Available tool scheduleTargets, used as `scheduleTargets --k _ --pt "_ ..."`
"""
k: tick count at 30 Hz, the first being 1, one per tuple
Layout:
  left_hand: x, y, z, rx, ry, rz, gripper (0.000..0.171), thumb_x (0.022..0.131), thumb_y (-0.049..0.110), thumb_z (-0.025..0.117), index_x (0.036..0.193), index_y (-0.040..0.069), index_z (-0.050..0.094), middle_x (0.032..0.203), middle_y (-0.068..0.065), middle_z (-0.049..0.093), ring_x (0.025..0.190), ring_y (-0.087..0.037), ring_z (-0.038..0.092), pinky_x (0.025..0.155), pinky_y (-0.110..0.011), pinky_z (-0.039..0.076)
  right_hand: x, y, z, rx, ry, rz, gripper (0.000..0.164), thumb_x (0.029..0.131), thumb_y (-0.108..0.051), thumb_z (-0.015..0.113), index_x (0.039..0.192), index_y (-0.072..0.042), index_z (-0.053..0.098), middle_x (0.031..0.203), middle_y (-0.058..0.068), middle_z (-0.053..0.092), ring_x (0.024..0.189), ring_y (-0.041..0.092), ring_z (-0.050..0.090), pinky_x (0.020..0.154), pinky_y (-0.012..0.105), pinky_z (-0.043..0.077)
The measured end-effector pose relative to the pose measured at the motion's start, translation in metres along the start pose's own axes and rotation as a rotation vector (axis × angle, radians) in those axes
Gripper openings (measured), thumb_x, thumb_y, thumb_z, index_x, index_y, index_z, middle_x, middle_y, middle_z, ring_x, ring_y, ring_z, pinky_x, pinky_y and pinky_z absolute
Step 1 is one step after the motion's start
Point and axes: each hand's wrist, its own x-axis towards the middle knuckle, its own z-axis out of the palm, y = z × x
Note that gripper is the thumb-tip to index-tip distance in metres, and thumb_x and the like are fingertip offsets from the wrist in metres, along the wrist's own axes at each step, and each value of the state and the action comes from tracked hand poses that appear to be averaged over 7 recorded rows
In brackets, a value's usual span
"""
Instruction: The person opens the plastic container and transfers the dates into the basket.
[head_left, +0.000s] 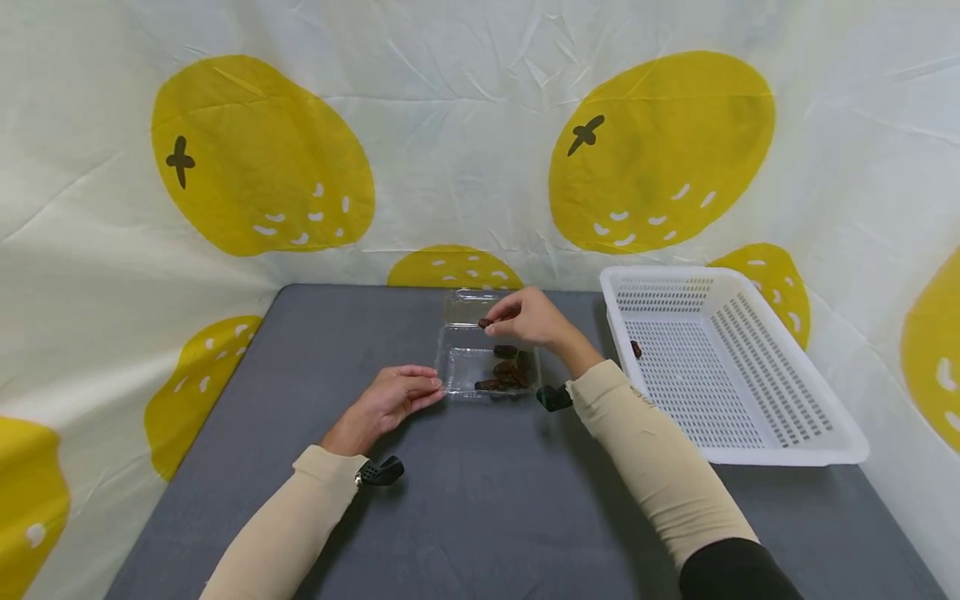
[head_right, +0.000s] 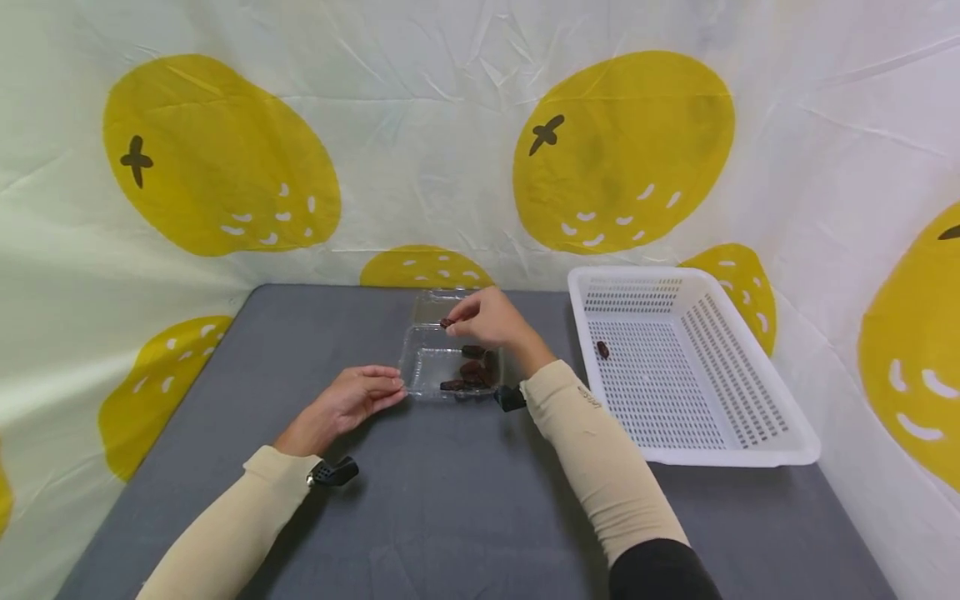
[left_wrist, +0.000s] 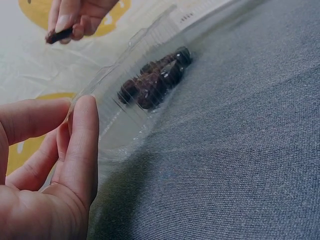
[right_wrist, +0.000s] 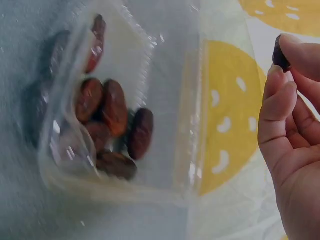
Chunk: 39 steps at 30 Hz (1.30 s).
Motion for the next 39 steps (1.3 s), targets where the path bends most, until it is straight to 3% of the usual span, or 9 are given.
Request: scheduleTargets --k 8,23,39 --pt "0.000 0.002 0.001 -0.003 -0.002 -0.005 0.040 0.095 -0.018 0.060 0.133 -0.021 0.050 0.083 -0.006 0.071 0.081 -0.015 0.074 0.077 -0.029 0.068 -0.009 -0.004 -0.025 0.004 -0.004 0.034 0.021 0.093 -0.017 0.080 0.112 -0.009 0.080 0.115 0.010 0.078 0.103 0.026 0.070 0.088 0.040 0.059" --pt "-0.001 0.003 0.000 0.015 0.026 -0.036 0.042 0.095 -0.014 0.063 0.135 -0.018 0.051 0.084 -0.006 0.073 0.080 -0.015 0.074 0.077 -0.030 0.068 -0.020 0.001 -0.061 0.025 0.008 0.040 0.022 0.091 -0.016 0.082 0.111 -0.005 0.079 0.108 0.007 0.080 0.093 0.018 0.071 0.083 0.033 0.059" --pt "-0.002 0.006 0.002 0.023 0.013 -0.025 0.044 0.095 -0.016 0.062 0.137 -0.021 0.048 0.084 -0.006 0.072 0.080 -0.015 0.074 0.078 -0.028 0.068 -0.043 0.020 -0.102 -0.019 0.110 0.050 0.028 0.091 -0.021 0.082 0.115 -0.005 0.079 0.110 0.005 0.081 0.096 0.011 0.071 0.090 0.032 0.059"
